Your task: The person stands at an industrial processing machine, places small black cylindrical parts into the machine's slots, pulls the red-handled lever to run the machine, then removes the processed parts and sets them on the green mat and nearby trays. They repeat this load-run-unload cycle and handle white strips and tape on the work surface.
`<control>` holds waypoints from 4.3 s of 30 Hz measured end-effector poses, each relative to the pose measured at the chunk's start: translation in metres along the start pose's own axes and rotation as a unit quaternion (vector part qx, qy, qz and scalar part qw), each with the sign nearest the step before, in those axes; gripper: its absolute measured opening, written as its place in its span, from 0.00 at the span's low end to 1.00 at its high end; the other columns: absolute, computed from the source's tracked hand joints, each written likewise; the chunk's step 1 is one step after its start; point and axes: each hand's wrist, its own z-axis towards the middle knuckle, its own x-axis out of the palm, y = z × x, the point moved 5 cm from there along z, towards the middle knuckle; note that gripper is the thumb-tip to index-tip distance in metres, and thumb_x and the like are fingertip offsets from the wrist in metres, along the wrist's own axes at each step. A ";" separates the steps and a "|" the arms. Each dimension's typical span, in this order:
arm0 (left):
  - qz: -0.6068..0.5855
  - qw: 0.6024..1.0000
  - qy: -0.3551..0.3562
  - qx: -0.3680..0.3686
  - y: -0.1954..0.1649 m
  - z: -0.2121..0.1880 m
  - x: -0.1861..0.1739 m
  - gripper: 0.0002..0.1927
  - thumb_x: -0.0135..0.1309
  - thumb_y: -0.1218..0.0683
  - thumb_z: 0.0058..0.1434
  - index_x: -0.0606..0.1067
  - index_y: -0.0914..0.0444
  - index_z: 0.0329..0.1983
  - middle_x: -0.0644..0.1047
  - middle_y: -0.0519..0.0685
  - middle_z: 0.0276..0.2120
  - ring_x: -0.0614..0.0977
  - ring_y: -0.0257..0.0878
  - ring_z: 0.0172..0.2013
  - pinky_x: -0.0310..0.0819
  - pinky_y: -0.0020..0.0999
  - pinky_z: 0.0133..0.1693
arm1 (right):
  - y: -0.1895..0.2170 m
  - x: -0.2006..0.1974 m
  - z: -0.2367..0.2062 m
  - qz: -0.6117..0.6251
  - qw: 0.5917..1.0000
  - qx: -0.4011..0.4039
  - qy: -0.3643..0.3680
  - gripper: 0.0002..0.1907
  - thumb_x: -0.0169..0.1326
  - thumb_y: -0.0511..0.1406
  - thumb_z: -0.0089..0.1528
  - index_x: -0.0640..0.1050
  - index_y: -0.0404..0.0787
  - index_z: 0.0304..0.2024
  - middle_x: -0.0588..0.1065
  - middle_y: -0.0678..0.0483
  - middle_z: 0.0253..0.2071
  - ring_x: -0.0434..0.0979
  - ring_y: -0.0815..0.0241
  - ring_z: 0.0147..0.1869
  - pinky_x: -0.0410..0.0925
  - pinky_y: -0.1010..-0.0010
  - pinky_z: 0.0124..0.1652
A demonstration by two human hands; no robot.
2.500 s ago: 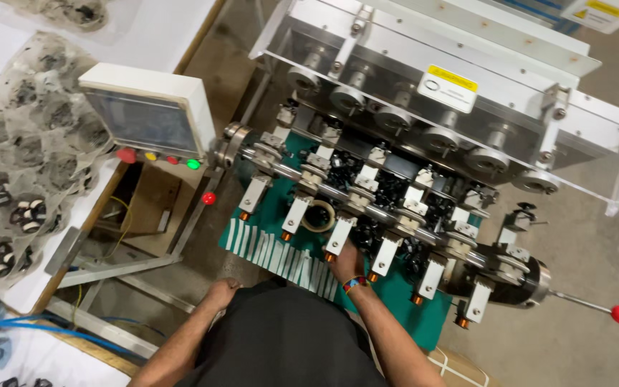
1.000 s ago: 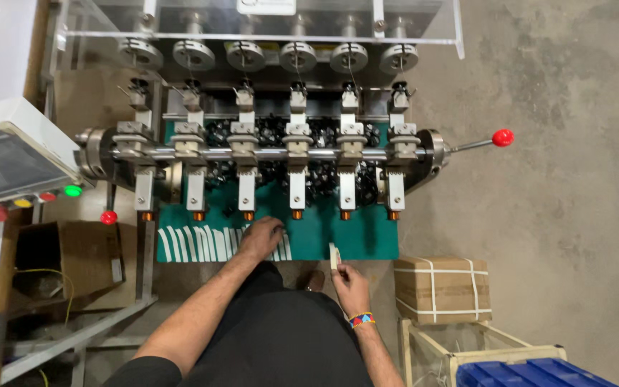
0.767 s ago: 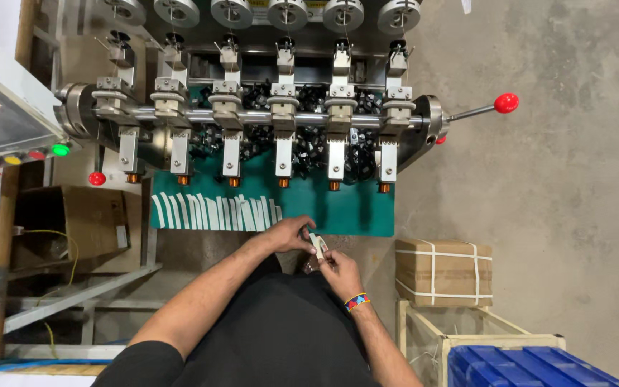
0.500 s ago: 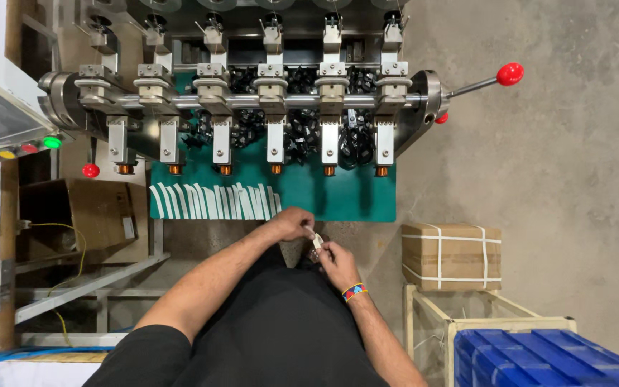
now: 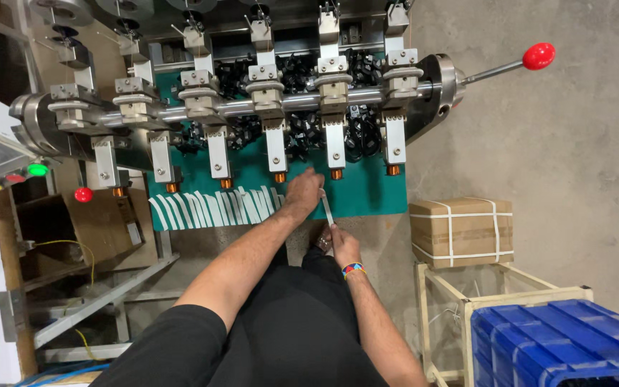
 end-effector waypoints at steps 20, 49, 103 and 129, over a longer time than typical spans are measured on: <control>-0.025 0.999 0.031 -0.015 0.021 -0.040 0.013 0.08 0.66 0.56 0.53 0.77 0.61 0.26 0.81 0.54 0.39 0.83 0.52 0.38 0.78 0.48 0.39 | -0.008 0.016 -0.028 0.044 0.989 -0.071 0.122 0.24 0.44 0.47 0.72 0.82 0.34 0.41 0.79 0.45 0.32 0.78 0.55 0.36 0.70 0.65 0.39; 0.111 0.993 0.038 0.005 0.012 -0.020 -0.008 0.13 0.63 0.56 0.57 0.76 0.68 0.41 0.75 0.56 0.51 0.84 0.51 0.41 0.83 0.39 0.39 | 0.005 0.034 -0.019 0.161 0.980 0.003 0.119 0.26 0.42 0.48 0.72 0.81 0.34 0.40 0.73 0.57 0.24 0.70 0.64 0.26 0.65 0.68 0.28; -0.001 0.999 -0.043 0.004 0.048 -0.044 -0.042 0.19 0.58 0.53 0.61 0.71 0.65 0.53 0.80 0.59 0.42 0.83 0.54 0.42 0.78 0.46 0.41 | 0.023 0.085 -0.008 -0.030 0.953 0.179 0.243 0.27 0.47 0.48 0.72 0.79 0.29 0.38 0.74 0.41 0.29 0.71 0.50 0.25 0.65 0.58 0.27; 0.051 0.983 -0.139 0.105 0.040 -0.050 -0.048 0.11 0.49 0.62 0.59 0.71 0.70 0.44 0.78 0.63 0.33 0.82 0.58 0.28 0.78 0.48 0.26 | 0.026 0.080 -0.019 0.019 0.994 -0.029 0.107 0.27 0.43 0.51 0.70 0.84 0.39 0.38 0.78 0.50 0.28 0.79 0.58 0.32 0.71 0.66 0.38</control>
